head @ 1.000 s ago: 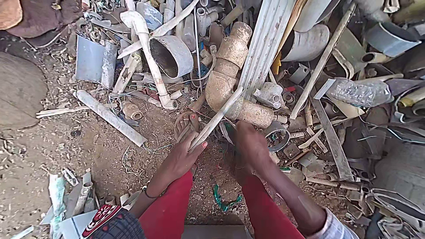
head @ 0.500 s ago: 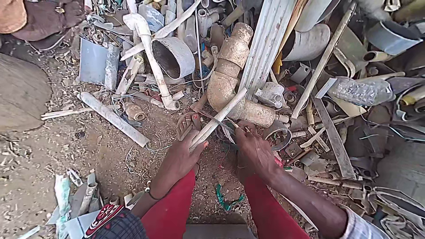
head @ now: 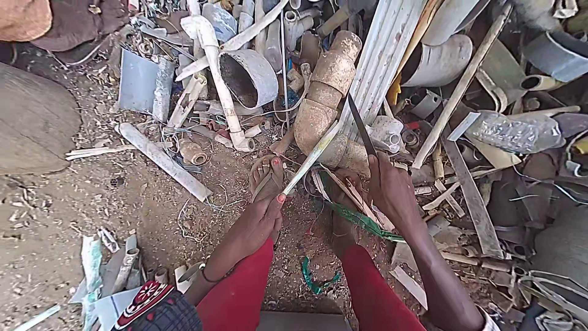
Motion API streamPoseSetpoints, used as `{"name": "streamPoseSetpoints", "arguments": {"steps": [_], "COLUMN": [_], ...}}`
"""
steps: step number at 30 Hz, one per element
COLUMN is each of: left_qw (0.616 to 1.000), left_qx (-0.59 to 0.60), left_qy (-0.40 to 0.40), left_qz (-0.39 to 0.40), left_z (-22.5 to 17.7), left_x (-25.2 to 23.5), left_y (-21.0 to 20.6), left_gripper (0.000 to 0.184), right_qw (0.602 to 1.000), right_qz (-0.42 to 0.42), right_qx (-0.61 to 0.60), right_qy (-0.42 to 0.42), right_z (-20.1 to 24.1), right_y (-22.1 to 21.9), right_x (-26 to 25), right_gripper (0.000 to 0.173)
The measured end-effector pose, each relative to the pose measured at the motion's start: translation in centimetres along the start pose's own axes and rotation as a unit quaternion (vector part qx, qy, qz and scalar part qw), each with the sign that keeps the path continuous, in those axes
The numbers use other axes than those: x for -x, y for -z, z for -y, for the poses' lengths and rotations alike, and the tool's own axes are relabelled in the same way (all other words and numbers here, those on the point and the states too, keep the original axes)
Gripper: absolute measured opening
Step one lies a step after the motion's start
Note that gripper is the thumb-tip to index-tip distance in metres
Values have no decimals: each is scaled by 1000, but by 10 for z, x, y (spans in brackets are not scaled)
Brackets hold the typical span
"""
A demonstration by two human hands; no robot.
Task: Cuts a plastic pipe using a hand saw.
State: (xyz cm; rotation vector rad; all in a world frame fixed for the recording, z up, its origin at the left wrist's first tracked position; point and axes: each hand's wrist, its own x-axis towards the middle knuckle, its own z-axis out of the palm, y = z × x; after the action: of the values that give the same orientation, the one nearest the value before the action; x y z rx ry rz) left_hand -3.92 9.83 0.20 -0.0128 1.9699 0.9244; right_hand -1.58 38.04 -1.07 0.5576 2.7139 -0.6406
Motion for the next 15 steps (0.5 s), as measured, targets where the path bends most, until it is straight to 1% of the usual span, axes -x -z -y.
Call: {"name": "streamPoseSetpoints", "arguments": {"steps": [1, 2, 4, 5, 6, 7, 9, 10, 11, 13, 14, 15], "left_qw": [1000, 1000, 998, 996, 992, 989, 983, 981, 979, 974, 972, 969], "left_qx": [-3, -16, -55, -82, -113, -138, -170, -180, -189, -208, -218, -228], "left_qy": [5, 3, -21, -33, -38, -39, -39, -42, -42, -40, -40, -39], "left_qz": [-4, -15, -26, -29, -34, -44, -56, -61, -64, -75, -81, -87], "left_z": [-3, -4, -3, -3, -4, -6, -8, -8, -8, -10, -9, -10], "left_x": [2, 2, 2, 1, 1, 1, 1, 1, 1, 2, 1, 1], "left_y": [1, 1, 0, 0, 0, 0, -2, -3, -3, -3, -4, -4], "left_gripper": [50, 49, 46, 47, 46, 45, 44, 44, 44, 47, 47, 47], "right_qw": [999, 998, 995, 994, 994, 994, 994, 994, 994, 991, 988, 985], "right_qz": [-3, 24, 61, 67, 70, 80, 103, 110, 111, 98, 86, 83], "right_qx": [-35, -62, -81, -84, -86, -80, -42, -21, 4, 46, 57, 67], "right_qy": [16, 18, 18, 21, 22, 11, -17, -17, -1, 77, 117, 133], "right_z": [0, 5, 13, 15, 18, 23, 36, 44, 50, 57, 57, 54], "right_y": [0, 1, -2, -6, -10, -12, -15, -19, -24, -30, -32, -31], "right_x": [0, -1, -6, -11, -17, -22, -26, -22, -13, 9, 16, 17], "right_gripper": [36, 33, 31, 30, 28, 30, 35, 36, 37, 38, 39, 39]}}
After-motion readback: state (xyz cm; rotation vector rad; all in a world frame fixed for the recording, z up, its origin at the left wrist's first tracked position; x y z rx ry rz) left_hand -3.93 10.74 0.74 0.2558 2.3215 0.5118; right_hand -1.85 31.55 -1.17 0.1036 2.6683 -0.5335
